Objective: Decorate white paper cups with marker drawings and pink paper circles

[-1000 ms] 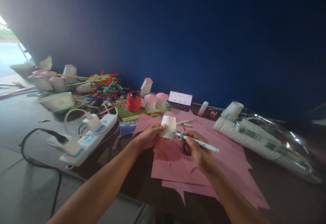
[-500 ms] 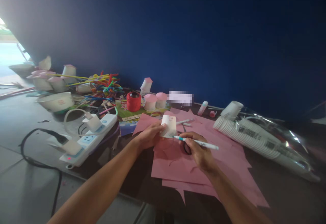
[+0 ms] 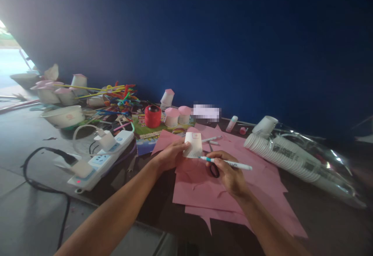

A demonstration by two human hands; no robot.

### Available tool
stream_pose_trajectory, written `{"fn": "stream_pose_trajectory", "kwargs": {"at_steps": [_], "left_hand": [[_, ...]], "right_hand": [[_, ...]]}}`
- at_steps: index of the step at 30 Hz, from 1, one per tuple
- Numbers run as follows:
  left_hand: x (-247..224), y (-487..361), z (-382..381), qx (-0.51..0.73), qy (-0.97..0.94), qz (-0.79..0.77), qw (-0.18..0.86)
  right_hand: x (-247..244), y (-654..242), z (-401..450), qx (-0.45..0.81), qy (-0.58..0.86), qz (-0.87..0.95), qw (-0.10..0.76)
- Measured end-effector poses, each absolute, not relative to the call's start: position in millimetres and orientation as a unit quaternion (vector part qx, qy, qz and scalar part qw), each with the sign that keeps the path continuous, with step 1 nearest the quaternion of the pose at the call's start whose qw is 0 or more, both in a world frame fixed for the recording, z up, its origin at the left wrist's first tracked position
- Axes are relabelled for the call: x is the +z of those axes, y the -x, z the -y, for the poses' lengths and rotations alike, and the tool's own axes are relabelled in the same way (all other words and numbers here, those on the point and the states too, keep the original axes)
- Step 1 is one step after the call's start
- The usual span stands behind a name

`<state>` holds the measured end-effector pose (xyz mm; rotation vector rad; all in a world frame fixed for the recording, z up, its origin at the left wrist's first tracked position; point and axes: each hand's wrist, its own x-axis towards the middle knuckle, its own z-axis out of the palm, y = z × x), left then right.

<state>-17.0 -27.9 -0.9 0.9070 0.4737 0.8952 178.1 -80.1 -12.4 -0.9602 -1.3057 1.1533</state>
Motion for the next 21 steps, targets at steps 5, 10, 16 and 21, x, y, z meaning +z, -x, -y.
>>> {"fn": "stream_pose_trajectory", "kwargs": {"at_steps": [5, 10, 16, 21], "left_hand": [[-2.7, 18.2, 27.9, 0.409, -0.415, -0.208, 0.786], [-5.1, 19.4, 27.1, 0.41, -0.41, -0.205, 0.789], [-4.9, 18.6, 24.7, 0.414, -0.412, -0.2, 0.787], [-5.1, 18.7, 24.7, 0.408, -0.417, -0.192, 0.789]], "right_hand": [[-11.8, -177.1, 77.7, 0.488, 0.41, 0.533, 0.556], [-11.1, -178.9, 74.6, 0.482, 0.4, 0.5, 0.598], [-9.1, -178.6, 77.8, 0.497, 0.403, 0.528, 0.559], [-10.8, -178.0, 78.4, 0.484, 0.409, 0.54, 0.554]]}}
